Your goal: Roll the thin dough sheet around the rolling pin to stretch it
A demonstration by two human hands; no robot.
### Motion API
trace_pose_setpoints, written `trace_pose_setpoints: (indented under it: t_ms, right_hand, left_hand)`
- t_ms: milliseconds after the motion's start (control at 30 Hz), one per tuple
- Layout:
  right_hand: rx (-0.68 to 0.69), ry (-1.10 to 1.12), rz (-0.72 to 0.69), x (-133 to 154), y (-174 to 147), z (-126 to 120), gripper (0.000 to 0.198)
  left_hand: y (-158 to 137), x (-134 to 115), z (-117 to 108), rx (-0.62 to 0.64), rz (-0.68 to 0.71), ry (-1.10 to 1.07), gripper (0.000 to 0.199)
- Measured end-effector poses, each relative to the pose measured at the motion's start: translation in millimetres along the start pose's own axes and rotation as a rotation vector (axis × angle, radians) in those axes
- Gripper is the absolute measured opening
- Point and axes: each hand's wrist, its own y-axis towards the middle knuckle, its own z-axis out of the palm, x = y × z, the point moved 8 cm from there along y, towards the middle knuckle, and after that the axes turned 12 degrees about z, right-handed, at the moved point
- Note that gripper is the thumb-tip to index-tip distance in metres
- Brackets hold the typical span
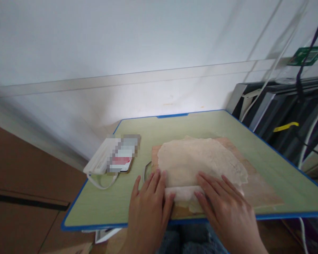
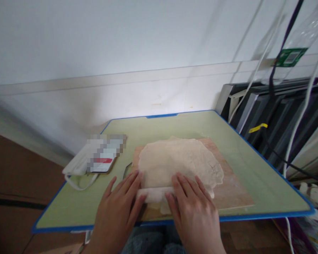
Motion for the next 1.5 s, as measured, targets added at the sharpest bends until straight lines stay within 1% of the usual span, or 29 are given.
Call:
trace_pose_setpoints:
  t_ms: [133, 200, 300, 467, 567, 633, 700, 767, 833, 867, 933, 1000, 1067, 1167, 1333, 1500]
  right_hand:
    - [-0.059, -0.008, -0.093, 5.5, -18.1, -10.6, 0.035]
    - [-0.059, -0.015, -0.122, 7.3, -22.0, -10.9, 0.035]
    - [-0.017, -0.007, -0.07, 4.6, -16.8, -4.3, 0.037]
    - [0.038, 0.038, 0.042, 2.7, 1.6, 8.1, 0.034]
    - [0.062, 0.042, 0.069, 1.7, 4.4, 11.1, 0.03]
    - [0.066, 0.019, 0.029, 2.0, 0.1, 10.8, 0.027]
    - [0.061, -0.026, -0.042, 2.6, -7.1, 9.9, 0.026]
    - [0.048, -0.074, -0.107, 2.3, -13.7, 9.3, 0.029]
    - [0.032, -0.1, -0.133, -0.2, -16.4, 9.2, 0.033]
    - [0.026, -0.103, -0.124, -2.8, -15.8, 9.5, 0.035]
    - [0.041, -0.077, -0.056, -11.8, -11.6, 12.3, 0.037]
    - [0.088, -0.004, 0.019, -21.5, -6.7, 16.9, 0.039]
    - [0.135, 0.07, 0.055, -27.8, -3.8, 20.9, 0.038]
    - [0.135, 0.09, 0.071, -31.8, -4.3, 20.2, 0.036]
    - [0.108, 0.064, 0.062, -30.5, -12.3, 15.1, 0.035]
    - [0.096, 0.053, 0.076, -30.6, -13.2, 14.1, 0.035]
  left_hand:
    - [-27.9, -13.7, 0.0, -0.021, 0.15, 0.119, 0.046]
    - [-34.0, -15.8, 1.9, -0.023, 0.17, 0.153, 0.048]
    - [-28.2, -14.3, 5.8, -0.001, 0.149, 0.143, 0.048]
    - [-5.1, -4.9, 5.6, 0.03, 0.039, 0.07, 0.043]
    - [-3.7, -2.5, 4.2, 0.03, 0.012, 0.023, 0.041]
    - [-9.7, -4.2, 4.8, 0.037, 0.032, 0.005, 0.041]
    - [-18.1, -7.4, 5.5, 0.041, 0.065, 0.003, 0.043]
    - [-25.0, -10.3, 5.3, 0.035, 0.09, 0.008, 0.044]
    - [-27.5, -10.6, 4.8, 0.031, 0.077, -0.004, 0.043]
    - [-26.7, -9.9, 4.6, 0.031, 0.061, -0.018, 0.042]
    - [-22.0, -7.7, 3.9, 0.035, 0.02, -0.052, 0.037]
    - [-15.0, -5.3, 2.3, 0.033, -0.02, -0.078, 0.031]
    - [-9.2, -3.2, 0.4, 0.026, -0.053, -0.094, 0.026]
    - [-8.2, -1.6, 0.5, 0.015, -0.073, -0.108, 0.021]
    - [-19.6, -6.0, 4.2, -0.01, 0.003, -0.061, 0.029]
    - [-20.3, -4.4, 5.4, 0.015, -0.014, -0.079, 0.028]
